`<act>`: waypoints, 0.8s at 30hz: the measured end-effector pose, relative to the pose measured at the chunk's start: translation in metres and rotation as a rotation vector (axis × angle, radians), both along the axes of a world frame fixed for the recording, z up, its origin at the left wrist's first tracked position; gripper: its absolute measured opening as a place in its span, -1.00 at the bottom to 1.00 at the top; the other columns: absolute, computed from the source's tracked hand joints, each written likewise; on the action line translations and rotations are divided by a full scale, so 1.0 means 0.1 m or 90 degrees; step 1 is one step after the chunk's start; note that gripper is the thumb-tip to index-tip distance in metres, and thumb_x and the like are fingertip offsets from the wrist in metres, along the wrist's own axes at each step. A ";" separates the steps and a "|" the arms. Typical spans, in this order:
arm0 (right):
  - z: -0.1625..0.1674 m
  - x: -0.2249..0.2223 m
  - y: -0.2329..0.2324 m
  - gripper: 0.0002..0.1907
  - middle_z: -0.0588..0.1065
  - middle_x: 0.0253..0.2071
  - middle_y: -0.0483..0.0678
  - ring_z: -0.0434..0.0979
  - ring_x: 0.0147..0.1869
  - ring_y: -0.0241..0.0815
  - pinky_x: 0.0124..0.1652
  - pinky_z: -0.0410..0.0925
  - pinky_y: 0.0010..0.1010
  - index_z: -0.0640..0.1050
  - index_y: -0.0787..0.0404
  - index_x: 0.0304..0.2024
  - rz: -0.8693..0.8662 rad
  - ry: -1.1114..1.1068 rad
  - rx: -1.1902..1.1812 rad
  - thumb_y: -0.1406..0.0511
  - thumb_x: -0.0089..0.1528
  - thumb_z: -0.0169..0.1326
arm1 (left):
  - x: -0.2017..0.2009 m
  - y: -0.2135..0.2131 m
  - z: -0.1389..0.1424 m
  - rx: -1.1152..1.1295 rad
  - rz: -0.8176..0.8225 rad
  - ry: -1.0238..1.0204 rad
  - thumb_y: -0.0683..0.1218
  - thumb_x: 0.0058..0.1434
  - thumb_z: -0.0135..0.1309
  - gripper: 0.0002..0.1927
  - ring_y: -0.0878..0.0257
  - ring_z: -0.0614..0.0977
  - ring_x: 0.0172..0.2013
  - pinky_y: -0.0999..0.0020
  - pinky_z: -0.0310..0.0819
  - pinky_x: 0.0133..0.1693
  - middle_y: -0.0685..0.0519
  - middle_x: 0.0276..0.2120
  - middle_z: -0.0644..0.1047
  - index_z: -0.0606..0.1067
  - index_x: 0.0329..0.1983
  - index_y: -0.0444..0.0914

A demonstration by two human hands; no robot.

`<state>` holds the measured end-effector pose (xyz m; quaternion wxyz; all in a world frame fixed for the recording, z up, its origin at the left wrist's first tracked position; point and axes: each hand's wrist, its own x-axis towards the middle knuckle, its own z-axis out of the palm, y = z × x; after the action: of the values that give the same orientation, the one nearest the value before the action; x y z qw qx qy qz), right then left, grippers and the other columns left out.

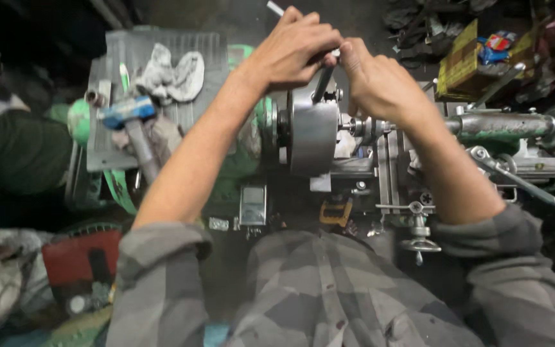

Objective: The person works at a metal lathe, tightening the workpiece in the chuck with a spanner, adjusting the tool post and tailstock, and turning the machine handwheels to machine the clamped metal part. They repeatedly reposition the workpiece and re-tighten the chuck during the setup and cutting steps.

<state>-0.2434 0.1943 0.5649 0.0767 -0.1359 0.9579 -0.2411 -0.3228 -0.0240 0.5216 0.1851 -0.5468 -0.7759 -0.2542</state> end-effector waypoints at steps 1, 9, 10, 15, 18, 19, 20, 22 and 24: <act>-0.12 -0.03 0.06 -0.52 0.57 -0.57 0.09 0.61 -0.54 -0.01 -0.39 0.42 -0.18 0.25 0.14 0.22 0.009 -0.098 -0.080 -0.01 0.52 -0.52 | 0.02 0.00 0.00 -0.001 0.011 -0.001 -0.06 0.39 0.14 -0.83 0.11 0.47 -0.12 0.12 0.17 -0.02 0.11 -0.19 0.55 0.52 0.00 -0.16; -0.16 0.29 0.05 -0.55 0.47 -0.44 0.15 0.45 -0.46 -0.02 -0.49 0.29 -0.28 0.31 0.15 0.31 0.057 -0.143 -0.247 0.05 0.49 -0.17 | 0.38 0.04 0.01 0.039 0.039 0.060 -0.07 0.07 0.30 -0.65 0.10 0.47 -0.11 0.11 0.17 0.01 0.10 -0.21 0.55 0.52 -0.08 -0.16; -0.24 0.42 0.07 -0.56 0.49 -0.40 0.17 0.49 -0.41 0.06 -0.45 0.35 -0.25 0.33 0.17 0.28 0.056 -0.090 -0.219 0.06 0.49 -0.16 | 0.53 0.05 0.00 0.032 0.057 0.081 -0.10 -0.02 0.27 -0.63 0.09 0.49 -0.11 0.11 0.19 0.02 0.10 -0.24 0.54 0.52 -0.10 -0.15; -1.02 1.52 0.11 -0.28 0.61 -0.23 0.26 0.64 -0.10 0.31 -0.15 0.47 0.01 0.07 0.12 0.42 -0.016 -0.194 -0.190 0.25 0.27 0.03 | 1.90 0.07 -0.29 -0.024 0.091 0.027 -0.05 0.08 0.19 -0.78 0.15 0.53 -0.29 0.10 0.28 -0.22 0.14 -0.37 0.49 0.54 -0.18 -0.06; -1.35 1.88 0.17 -0.41 0.59 -0.19 0.17 0.69 -0.08 0.13 -0.12 0.50 -0.16 0.16 0.26 0.29 0.210 -0.203 -0.419 0.44 0.24 0.03 | 2.40 0.07 -0.48 -0.023 0.093 0.201 0.08 0.25 0.10 -0.71 0.30 0.49 -0.22 0.31 0.29 -0.12 0.16 -0.24 0.47 0.54 -0.09 -0.17; -1.40 1.94 0.20 -0.49 0.60 -0.24 0.12 0.72 -0.11 0.07 -0.13 0.51 -0.20 0.23 0.24 0.23 0.235 -0.259 -0.437 0.47 0.25 0.04 | 2.45 0.06 -0.53 -0.022 0.089 0.178 0.07 0.24 0.09 -0.73 0.30 0.50 -0.21 0.32 0.29 -0.12 0.17 -0.21 0.49 0.54 -0.10 -0.16; -1.42 1.94 0.23 -0.56 0.62 -0.28 0.07 0.74 -0.14 0.01 -0.14 0.52 -0.24 0.30 0.23 0.16 0.259 -0.318 -0.455 0.49 0.25 0.04 | 2.50 0.06 -0.55 -0.021 0.084 0.153 0.06 0.23 0.09 -0.75 0.30 0.50 -0.19 0.32 0.28 -0.11 0.17 -0.17 0.52 0.54 -0.11 -0.14; -1.39 1.86 0.35 -0.60 0.62 -0.30 0.01 0.73 -0.18 -0.07 -0.16 0.53 -0.32 0.33 0.23 0.10 0.258 -0.317 -0.414 0.51 0.21 0.01 | 2.55 0.12 -0.59 0.045 0.082 0.114 0.03 0.30 0.11 -0.81 0.30 0.52 -0.11 0.28 0.31 -0.02 0.16 -0.09 0.54 0.50 -0.09 -0.11; -1.32 1.70 0.46 -0.60 0.61 -0.32 -0.03 0.72 -0.21 -0.11 -0.19 0.53 -0.34 0.39 0.23 0.05 0.249 -0.243 -0.382 0.52 0.16 0.02 | 2.46 0.19 -0.62 0.168 0.077 0.123 -0.03 0.48 0.15 -0.87 0.27 0.52 0.00 0.17 0.37 0.16 0.14 0.01 0.52 0.44 -0.04 -0.10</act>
<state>-0.0738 0.2402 0.4331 0.2543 -0.2850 0.7698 -0.5114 -0.0772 -0.0047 0.4597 0.3441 -0.4918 -0.7459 -0.2886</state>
